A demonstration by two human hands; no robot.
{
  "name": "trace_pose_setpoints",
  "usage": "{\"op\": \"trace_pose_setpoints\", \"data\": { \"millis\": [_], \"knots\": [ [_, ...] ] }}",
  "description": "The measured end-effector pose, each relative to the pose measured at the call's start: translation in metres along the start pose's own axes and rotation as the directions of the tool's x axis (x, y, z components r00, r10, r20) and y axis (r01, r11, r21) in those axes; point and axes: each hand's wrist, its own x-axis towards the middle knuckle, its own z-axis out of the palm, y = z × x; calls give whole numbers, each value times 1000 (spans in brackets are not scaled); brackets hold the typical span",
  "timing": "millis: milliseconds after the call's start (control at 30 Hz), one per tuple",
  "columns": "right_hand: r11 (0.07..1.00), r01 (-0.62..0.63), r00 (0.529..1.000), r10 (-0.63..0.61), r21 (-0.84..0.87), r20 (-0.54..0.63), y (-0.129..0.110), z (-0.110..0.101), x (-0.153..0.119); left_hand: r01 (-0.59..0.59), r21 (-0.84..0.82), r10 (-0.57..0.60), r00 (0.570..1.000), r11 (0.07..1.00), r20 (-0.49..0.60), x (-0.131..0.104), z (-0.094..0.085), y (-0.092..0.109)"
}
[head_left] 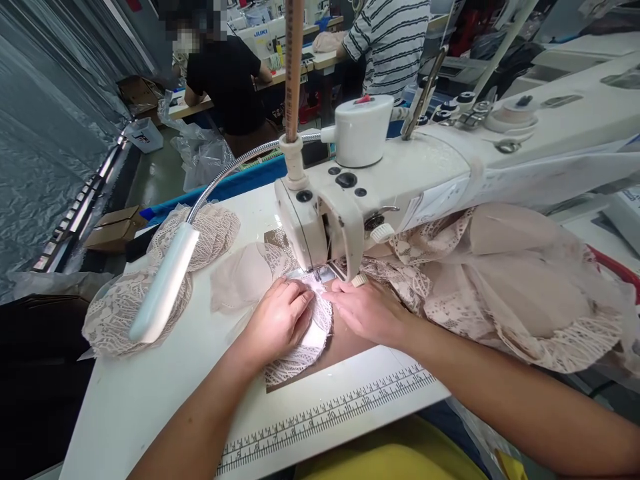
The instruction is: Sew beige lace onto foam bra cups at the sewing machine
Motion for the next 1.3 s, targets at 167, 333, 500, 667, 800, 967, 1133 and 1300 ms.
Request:
{"op": "trace_pose_setpoints", "data": {
  "millis": [167,333,500,667,800,967,1133,1300],
  "knots": [
    [998,-29,1000,29,-48,-7,1,1,3,10,63,-10,1000,998,8,1,1,-6],
    [997,-63,998,61,-44,-33,1,2,5,-62,107,56,997,992,53,1,3,-3],
    [994,-107,984,106,1,-145,1,3,5,-109,50,104,991,993,85,-1,7,-1],
    [999,-22,995,25,42,-95,1,3,3,-115,11,113,990,993,81,-4,10,-2],
    [1000,-9,1000,9,-15,-30,1,3,3,-101,-12,102,994,995,49,-4,11,-3],
    [998,-38,999,38,-39,-1,0,5,5,-69,-18,70,997,997,36,-1,9,-3],
    [997,-79,997,79,-17,-5,0,8,7,-40,-2,40,998,999,43,2,8,-3],
    [995,-97,995,98,-38,28,-1,9,8,-39,12,38,998,999,52,1,11,-5]
  ]
}}
